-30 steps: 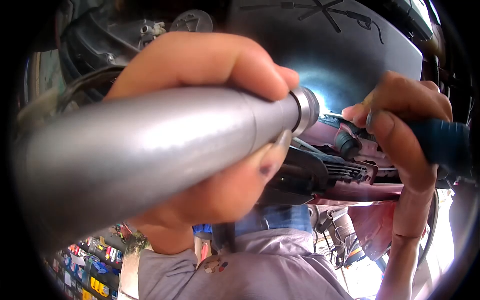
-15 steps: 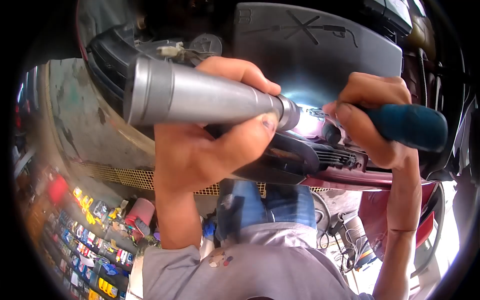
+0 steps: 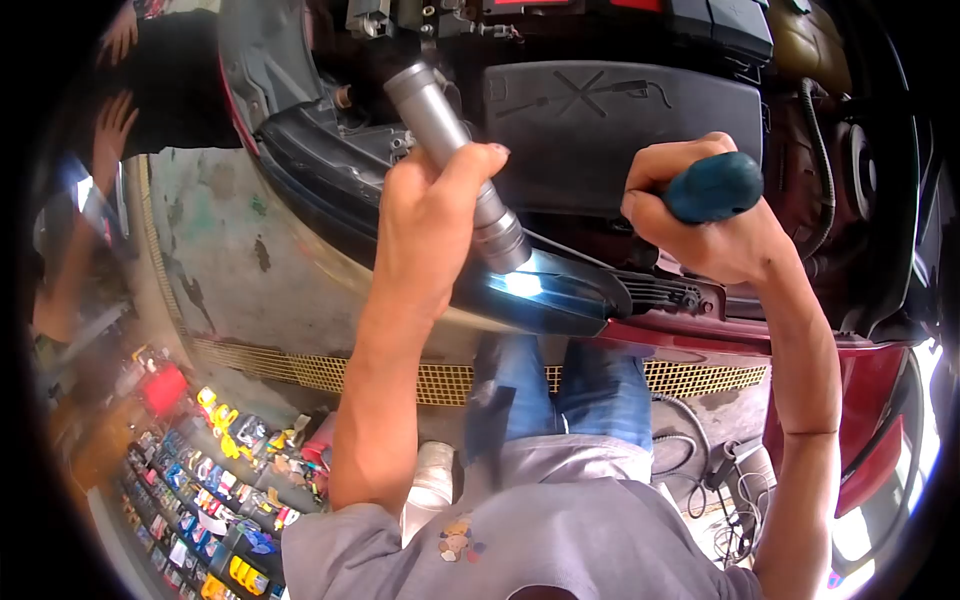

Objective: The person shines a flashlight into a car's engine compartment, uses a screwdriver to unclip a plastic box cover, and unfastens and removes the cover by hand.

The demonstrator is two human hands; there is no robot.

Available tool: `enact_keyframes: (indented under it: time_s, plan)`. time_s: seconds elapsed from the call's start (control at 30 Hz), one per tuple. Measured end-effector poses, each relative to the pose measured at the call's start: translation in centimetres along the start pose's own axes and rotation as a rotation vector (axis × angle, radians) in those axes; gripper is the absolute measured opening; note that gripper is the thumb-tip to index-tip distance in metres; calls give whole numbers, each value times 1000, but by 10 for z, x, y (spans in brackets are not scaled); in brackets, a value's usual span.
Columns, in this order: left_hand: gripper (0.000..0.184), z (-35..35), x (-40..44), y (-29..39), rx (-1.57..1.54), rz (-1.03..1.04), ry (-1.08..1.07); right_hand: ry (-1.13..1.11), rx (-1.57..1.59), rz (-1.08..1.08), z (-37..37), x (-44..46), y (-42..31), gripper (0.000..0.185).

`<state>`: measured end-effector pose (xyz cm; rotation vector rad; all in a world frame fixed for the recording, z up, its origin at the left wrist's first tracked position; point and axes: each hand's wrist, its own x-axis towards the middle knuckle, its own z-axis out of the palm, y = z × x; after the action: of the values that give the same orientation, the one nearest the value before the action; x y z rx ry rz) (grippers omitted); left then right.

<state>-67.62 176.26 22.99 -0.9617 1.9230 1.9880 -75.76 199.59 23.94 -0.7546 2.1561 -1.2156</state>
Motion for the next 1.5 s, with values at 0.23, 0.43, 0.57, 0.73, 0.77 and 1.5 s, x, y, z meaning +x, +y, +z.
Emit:
enact_keyframes:
  time_s: [0.23,0.43,0.57,0.73,0.77,1.5]
  plan:
    - [39,-7,8,8,261,-99,-88,1,1,-12,-1,-5,-1,19]
    - [31,9,18,16,443,-88,-245,80,-27,-52,5,-11,-1,20]
    - [32,10,25,7,370,-110,-246,146,-117,-104,14,-13,-5,19]
    - [34,5,24,-1,319,-62,-183,132,-177,66,21,-15,-18,24]
    - [34,3,27,-9,328,-49,-180,141,-176,119,24,-18,-23,27]
    - [26,-6,29,-10,63,-82,-130,535,-617,256,72,-63,-20,44]
